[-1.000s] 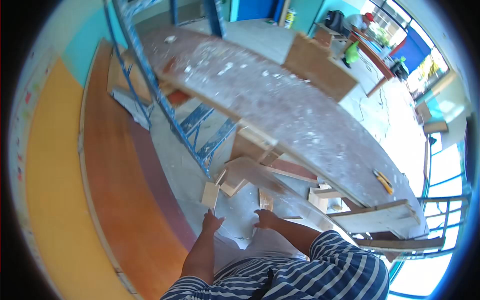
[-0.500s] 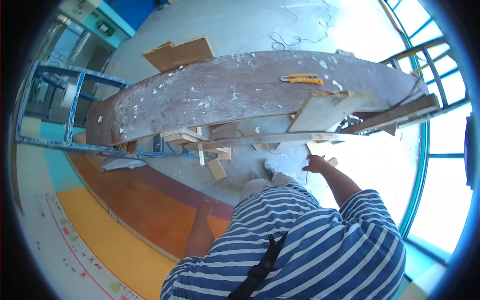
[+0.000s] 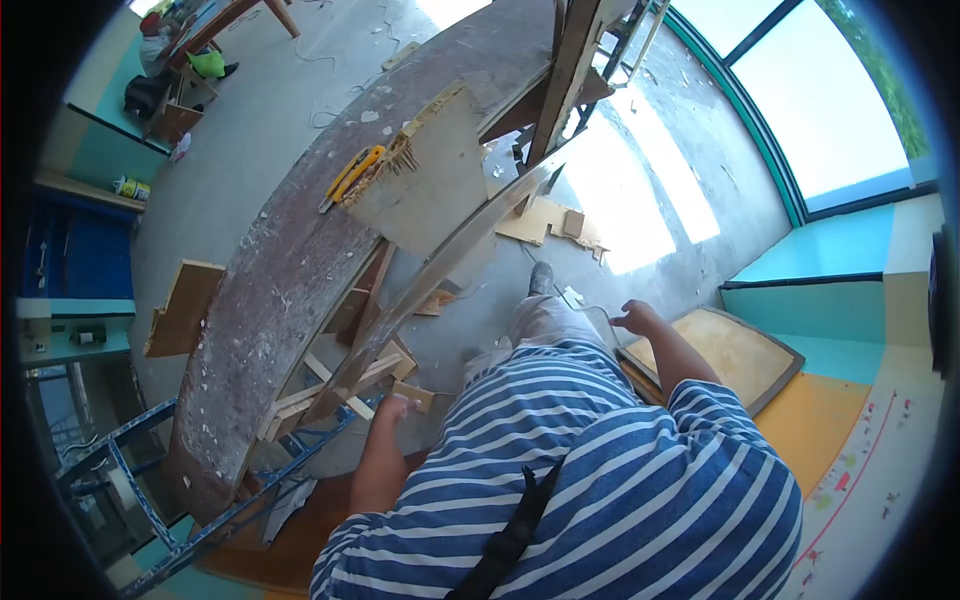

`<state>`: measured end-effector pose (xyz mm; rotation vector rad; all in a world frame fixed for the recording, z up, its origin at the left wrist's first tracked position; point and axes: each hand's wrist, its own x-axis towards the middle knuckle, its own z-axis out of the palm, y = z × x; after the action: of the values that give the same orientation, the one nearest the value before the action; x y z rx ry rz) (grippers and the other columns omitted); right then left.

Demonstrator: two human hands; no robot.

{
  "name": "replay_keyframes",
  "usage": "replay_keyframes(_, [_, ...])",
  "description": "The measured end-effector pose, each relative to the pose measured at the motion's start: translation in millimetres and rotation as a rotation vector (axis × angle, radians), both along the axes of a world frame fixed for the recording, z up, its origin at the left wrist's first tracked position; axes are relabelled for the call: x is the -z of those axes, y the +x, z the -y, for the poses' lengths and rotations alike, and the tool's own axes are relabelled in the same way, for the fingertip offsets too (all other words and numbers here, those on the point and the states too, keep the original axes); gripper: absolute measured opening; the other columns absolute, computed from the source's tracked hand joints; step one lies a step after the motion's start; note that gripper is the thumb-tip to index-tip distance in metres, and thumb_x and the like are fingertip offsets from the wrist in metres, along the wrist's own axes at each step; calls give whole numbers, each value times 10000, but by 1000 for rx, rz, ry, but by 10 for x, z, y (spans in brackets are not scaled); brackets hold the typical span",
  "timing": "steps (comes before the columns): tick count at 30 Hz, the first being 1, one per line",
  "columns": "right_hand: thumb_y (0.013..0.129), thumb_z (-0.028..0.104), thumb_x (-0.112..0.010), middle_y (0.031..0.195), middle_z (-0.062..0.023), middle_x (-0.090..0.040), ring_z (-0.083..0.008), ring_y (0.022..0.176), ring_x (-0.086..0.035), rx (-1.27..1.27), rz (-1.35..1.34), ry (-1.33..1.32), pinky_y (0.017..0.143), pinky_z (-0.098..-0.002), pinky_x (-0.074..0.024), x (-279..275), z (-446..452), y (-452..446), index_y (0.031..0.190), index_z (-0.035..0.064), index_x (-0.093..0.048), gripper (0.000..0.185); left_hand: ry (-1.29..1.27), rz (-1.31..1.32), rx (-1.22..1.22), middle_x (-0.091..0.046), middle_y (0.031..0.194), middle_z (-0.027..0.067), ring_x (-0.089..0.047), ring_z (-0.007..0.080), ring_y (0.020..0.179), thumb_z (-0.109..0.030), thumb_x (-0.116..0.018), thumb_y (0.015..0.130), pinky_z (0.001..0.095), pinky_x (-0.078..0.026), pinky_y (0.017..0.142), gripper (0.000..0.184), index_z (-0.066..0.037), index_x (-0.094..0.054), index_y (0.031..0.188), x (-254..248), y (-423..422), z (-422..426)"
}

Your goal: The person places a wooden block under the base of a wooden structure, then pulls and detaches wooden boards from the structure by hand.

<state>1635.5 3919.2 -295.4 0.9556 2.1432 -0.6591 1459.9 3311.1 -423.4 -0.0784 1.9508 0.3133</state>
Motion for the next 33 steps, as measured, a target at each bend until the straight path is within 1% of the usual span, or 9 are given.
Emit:
replay_keyframes(3, [711, 485, -761, 1169, -220, -618, -334, 1100, -587, 172, 16, 33, 939, -371, -459, 45, -167, 431, 1193, -42, -587, 735, 122, 48, 116, -684, 973, 199, -652, 290, 899, -434, -696, 793, 407, -474, 785, 479, 7, -694, 981, -45, -327, -395])
replay_keyframes(6, [703, 464, -776, 1169, -229, -618, -340, 1077, -599, 346, 11, 35, 933, -373, -462, 253, -408, 905, 1171, -57, -598, 722, 122, 57, 629, -677, 974, 199, -646, 314, 895, -491, -653, 805, 412, -475, 785, 513, -3, -698, 954, -160, -687, -1090])
replay_keyframes(9, [715, 460, -769, 1148, -219, -631, -325, 1037, -623, 528, 86, -37, 886, -383, -493, 202, -629, 1153, 1158, -46, -612, 691, 146, 19, 692, -673, 972, 195, -642, 326, 885, -515, -626, 812, 420, -474, 773, 529, -9, -700, 944, -172, -921, -1823])
replay_keyframes(12, [736, 472, -751, 1092, -194, -656, -305, 962, -649, 542, 160, -73, 794, -411, -532, 619, -1097, 1523, 1171, -27, -612, 677, 106, -7, 699, -680, 971, 195, -647, 319, 913, -490, -662, 795, 407, -483, 800, 522, 3, -695, 961, -355, -1122, -2925])
replay_keyframes(15, [759, 499, -725, 895, -144, -660, -268, 815, -644, 674, 206, -141, 665, -401, -551, 993, -1745, 1759, 1071, -15, -653, 605, 139, -114, 569, -686, 979, 191, -650, 309, 935, -426, -722, 759, 389, -492, 830, 490, 15, -691, 972, -446, -1236, -4033])
replay_keyframes(17, [767, 495, -719, 873, -126, -656, -261, 810, -642, 643, 217, -145, 643, -389, -540, 1059, -2315, 1790, 1025, -12, -662, 572, 119, -175, 475, -689, 982, 186, -652, 297, 937, -384, -753, 733, 378, -496, 841, 479, 17, -688, 987, -372, -1351, -4745])
replay_keyframes(26, [759, 388, -753, 960, -142, -674, -196, 794, -611, 940, -384, 65, 743, -320, -496, 405, -4823, 1464, 1075, -37, -655, 539, 149, -113, 613, -699, 936, 177, -671, 268, 851, -337, -770, 715, 387, -514, 768, 413, 13, -706, 925, -856, -1559, -7700])
replay_keyframes(32, [764, 385, -751, 871, -102, -666, -163, 741, -594, 956, -368, -62, 682, -322, -478, 544, -5894, 1359, 1085, -33, -656, 535, 247, -239, 917, -684, 943, 209, -658, 315, 899, -360, -759, 727, 396, -512, 785, 432, 8, -702, 945, -612, -1767, -9298])
replay_keyframes(33, [757, 396, -754, 973, -151, -664, -217, 862, -613, 979, -331, -93, 768, -342, -480, 532, -6097, 1355, 1087, -45, -651, 560, 246, -248, 937, -679, 954, 219, -654, 320, 922, -367, -756, 729, 394, -510, 796, 437, 3, -702, 956, -544, -1822, -9583])
